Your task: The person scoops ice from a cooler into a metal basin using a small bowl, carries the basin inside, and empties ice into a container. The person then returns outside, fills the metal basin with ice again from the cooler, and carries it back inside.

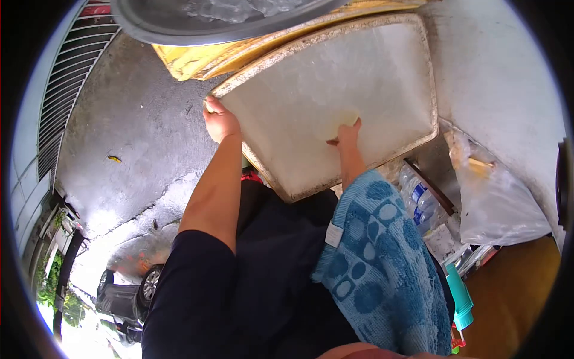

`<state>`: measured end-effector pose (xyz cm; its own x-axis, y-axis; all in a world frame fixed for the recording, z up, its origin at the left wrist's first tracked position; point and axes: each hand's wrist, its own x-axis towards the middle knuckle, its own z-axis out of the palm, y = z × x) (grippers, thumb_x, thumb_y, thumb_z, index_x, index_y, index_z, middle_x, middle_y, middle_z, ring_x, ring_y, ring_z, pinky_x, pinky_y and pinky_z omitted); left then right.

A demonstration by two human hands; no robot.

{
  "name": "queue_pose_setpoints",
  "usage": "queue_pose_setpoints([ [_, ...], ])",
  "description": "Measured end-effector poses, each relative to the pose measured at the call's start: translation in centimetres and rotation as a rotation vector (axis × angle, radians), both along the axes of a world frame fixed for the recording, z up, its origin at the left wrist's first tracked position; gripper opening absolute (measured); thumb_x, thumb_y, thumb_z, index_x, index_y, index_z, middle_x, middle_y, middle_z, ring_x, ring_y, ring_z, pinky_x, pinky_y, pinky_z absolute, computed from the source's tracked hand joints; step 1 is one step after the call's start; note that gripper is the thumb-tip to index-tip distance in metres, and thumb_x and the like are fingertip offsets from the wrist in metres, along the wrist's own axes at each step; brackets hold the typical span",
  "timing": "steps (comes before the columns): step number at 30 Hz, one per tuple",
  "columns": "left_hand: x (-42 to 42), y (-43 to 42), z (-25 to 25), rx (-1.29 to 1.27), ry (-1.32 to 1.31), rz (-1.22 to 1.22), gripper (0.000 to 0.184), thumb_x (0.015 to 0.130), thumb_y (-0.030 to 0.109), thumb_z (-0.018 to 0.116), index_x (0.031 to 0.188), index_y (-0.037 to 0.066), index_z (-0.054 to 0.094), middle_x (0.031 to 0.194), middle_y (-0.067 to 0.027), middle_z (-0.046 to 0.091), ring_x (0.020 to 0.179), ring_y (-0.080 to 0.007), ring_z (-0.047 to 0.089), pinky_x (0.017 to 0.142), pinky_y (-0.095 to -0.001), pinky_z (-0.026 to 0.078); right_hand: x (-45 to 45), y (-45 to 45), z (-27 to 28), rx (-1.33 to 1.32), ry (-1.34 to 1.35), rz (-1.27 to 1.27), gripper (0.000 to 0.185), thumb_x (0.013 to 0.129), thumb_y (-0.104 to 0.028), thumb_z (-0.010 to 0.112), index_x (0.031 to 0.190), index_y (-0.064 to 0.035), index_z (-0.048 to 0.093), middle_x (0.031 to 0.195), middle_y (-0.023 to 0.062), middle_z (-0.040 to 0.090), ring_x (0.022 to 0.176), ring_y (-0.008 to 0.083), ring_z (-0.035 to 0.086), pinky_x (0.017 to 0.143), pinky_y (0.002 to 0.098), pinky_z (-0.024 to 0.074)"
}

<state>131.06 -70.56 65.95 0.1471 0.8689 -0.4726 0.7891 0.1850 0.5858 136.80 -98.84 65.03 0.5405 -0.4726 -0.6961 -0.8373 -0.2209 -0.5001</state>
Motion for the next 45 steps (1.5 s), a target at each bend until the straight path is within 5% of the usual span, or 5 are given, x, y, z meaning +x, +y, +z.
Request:
queue_pose_setpoints([
  [12,-0.1,-0.6,-0.8,0.12,-0.216,0.011,0.062,0.085,0.052,0.033,0.106,-0.003,0.051,0.097,-0.0213,0.058,0.091,-0.034,0.055,0.078,-0.0377,0.041,-1.2,1.4,-8.3,0.803,-0.215,-0.185,0.076,0.065,0.008,0.037,0.13,-0.0238,0.013,0.112,0.0147,0.039,0.093,0.0393,0.049,0.06,0.0579,0.0497],
  [22,-0.5,-0.7,-0.8,0.105,-0.216,0.009,0.064,0.085,0.054,0.031,0.106,-0.003,0.052,0.099,-0.0212,0.057,0.093,-0.0343,0.054,0.08,-0.0378,0.041,0.5,-0.9,-13.9,0.903,-0.094,-0.005,0.074,0.058,0.009,0.042,0.126,-0.017,0.028,0.105,0.0128,0.048,0.093,0.0324,0.053,0.065,0.0561,0.0498],
  [25,-0.1,-0.5,-1.4,0.115,-0.226,0.016,0.065,0.085,0.055,0.03,0.107,-0.002,0.051,0.1,-0.0211,0.057,0.093,-0.0347,0.053,0.08,-0.0381,0.041,0.4,-0.4,-19.3,0.554,-0.339,1.074,0.069,0.057,0.01,0.044,0.122,-0.0113,0.036,0.105,0.0109,0.051,0.095,0.0283,0.053,0.078,0.0494,0.0475],
  [27,-0.4,-0.4,-1.3,0.127,-0.212,0.02,0.065,0.085,0.055,0.03,0.108,-0.002,0.051,0.1,-0.0211,0.057,0.094,-0.0349,0.053,0.081,-0.0381,0.041,3.0,6.9,-13.3,0.802,-0.071,0.051,0.057,0.061,0.008,0.047,0.116,-0.0075,0.044,0.105,0.0089,0.053,0.096,0.0249,0.054,0.088,0.0421,0.0427],
  [45,-0.3,-0.3,0.8,0.033,-0.015,-0.011,0.072,0.081,0.062,0.026,0.115,0.003,0.048,0.103,-0.0207,0.056,0.098,-0.0374,0.052,0.083,-0.0425,0.041,1.8,4.2,-5.2,1.165,-0.075,0.011,0.039,0.066,-0.002,0.055,0.104,-0.0081,0.05,0.095,0.0079,0.056,0.081,0.02,0.056,0.069,0.0349,0.048],
])
